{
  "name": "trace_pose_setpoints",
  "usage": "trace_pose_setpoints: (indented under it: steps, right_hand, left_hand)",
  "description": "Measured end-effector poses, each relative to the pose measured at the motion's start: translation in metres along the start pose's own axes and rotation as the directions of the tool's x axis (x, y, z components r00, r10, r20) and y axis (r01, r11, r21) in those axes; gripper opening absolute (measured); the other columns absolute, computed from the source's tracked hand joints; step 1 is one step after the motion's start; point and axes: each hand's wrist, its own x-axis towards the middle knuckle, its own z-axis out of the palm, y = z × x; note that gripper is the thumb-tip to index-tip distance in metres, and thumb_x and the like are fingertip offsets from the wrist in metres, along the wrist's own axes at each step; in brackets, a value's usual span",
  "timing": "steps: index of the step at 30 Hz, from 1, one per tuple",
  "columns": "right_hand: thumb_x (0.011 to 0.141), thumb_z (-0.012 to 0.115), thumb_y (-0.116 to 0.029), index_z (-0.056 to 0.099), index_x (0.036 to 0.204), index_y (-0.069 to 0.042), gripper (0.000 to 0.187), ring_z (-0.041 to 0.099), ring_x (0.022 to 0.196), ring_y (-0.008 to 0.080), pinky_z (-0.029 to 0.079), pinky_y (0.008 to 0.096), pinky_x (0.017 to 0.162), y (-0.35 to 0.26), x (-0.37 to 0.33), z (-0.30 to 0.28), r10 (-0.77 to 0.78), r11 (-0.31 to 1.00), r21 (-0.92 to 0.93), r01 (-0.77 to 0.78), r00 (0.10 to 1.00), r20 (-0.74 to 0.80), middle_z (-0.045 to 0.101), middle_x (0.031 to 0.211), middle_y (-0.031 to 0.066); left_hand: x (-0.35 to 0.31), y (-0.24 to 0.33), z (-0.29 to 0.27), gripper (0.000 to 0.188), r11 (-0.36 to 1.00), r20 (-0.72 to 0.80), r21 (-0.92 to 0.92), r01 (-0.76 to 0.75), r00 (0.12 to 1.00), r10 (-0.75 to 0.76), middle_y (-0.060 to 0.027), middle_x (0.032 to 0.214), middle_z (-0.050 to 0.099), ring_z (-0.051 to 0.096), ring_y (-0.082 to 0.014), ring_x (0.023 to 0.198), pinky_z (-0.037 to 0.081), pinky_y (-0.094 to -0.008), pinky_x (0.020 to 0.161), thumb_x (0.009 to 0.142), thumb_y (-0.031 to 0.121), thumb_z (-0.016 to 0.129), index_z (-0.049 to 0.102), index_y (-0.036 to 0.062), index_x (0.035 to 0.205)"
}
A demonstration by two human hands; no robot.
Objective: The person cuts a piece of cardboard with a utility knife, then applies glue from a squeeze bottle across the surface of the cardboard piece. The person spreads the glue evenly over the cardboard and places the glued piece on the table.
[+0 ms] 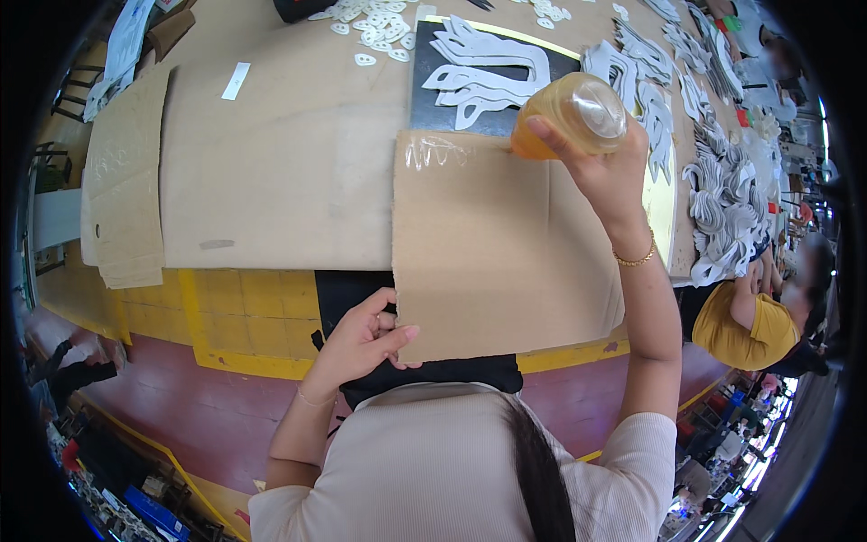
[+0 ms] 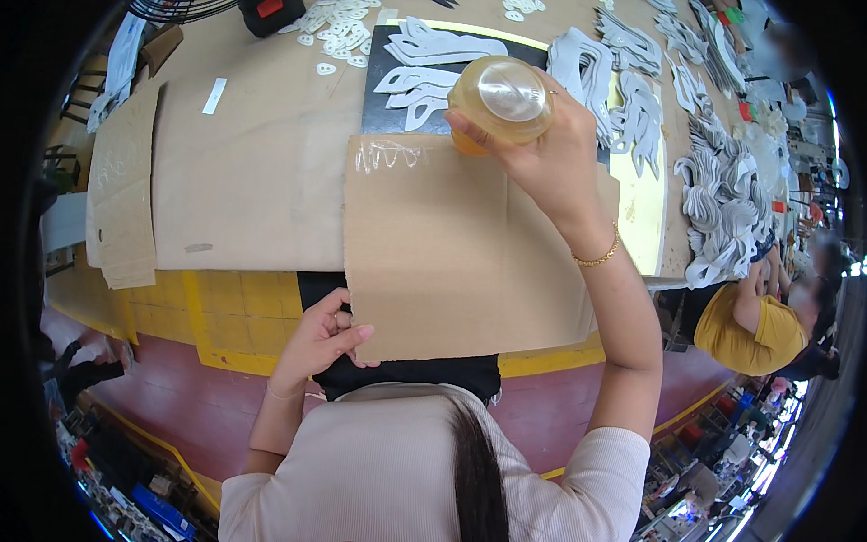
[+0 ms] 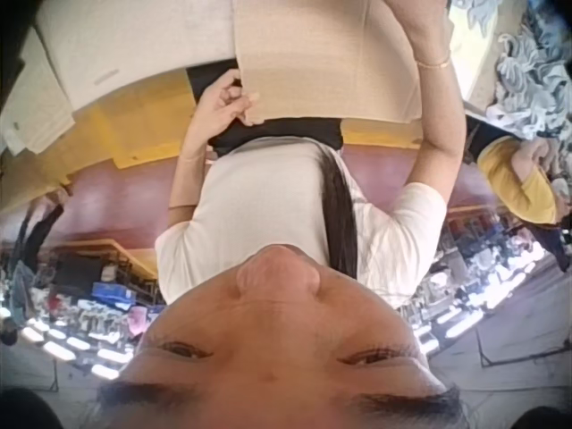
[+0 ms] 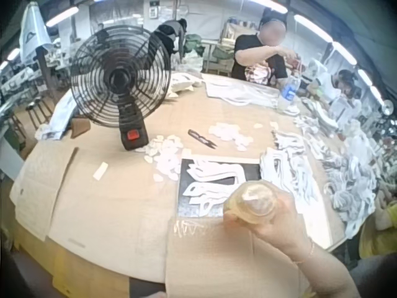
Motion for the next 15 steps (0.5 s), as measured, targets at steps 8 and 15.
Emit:
trace_pose_setpoints:
  steps: [8, 15]
  right_hand:
    - [0.073, 0.081, -0.028, 0.069, 0.092, -0.002, 0.034, 0.069, 0.078, 0.0231, 0.054, 0.0303, 0.071, -0.025, 0.025, 0.055, -0.244, 0.967, 0.079, 0.244, 0.970, -0.008, 0.070, 0.088, 0.0095]
    - [0.072, 0.081, -0.030, 0.069, 0.094, -0.003, 0.037, 0.068, 0.075, 0.0246, 0.054, 0.0311, 0.068, 0.000, 0.005, 0.009, -0.105, 0.994, -0.005, 0.105, 0.994, -0.038, 0.069, 0.089, 0.0102]
  left_hand:
    - [-0.005, 0.009, 0.005, 0.031, 1.000, -0.052, -0.004, 0.005, 0.999, -0.005, -0.0120, 0.082, 0.068, 0.069, -0.0194, 0.065, 0.056, -0.0253, 0.054, 0.091, 0.002, 0.058, 0.045, -0.0005, 0.119]
    - [-0.004, 0.007, 0.005, 0.034, 1.000, -0.085, 0.029, 0.007, 0.996, -0.005, -0.0119, 0.082, 0.068, 0.068, -0.0182, 0.063, 0.059, -0.0294, 0.054, 0.091, 0.002, 0.058, 0.044, -0.0010, 0.121]
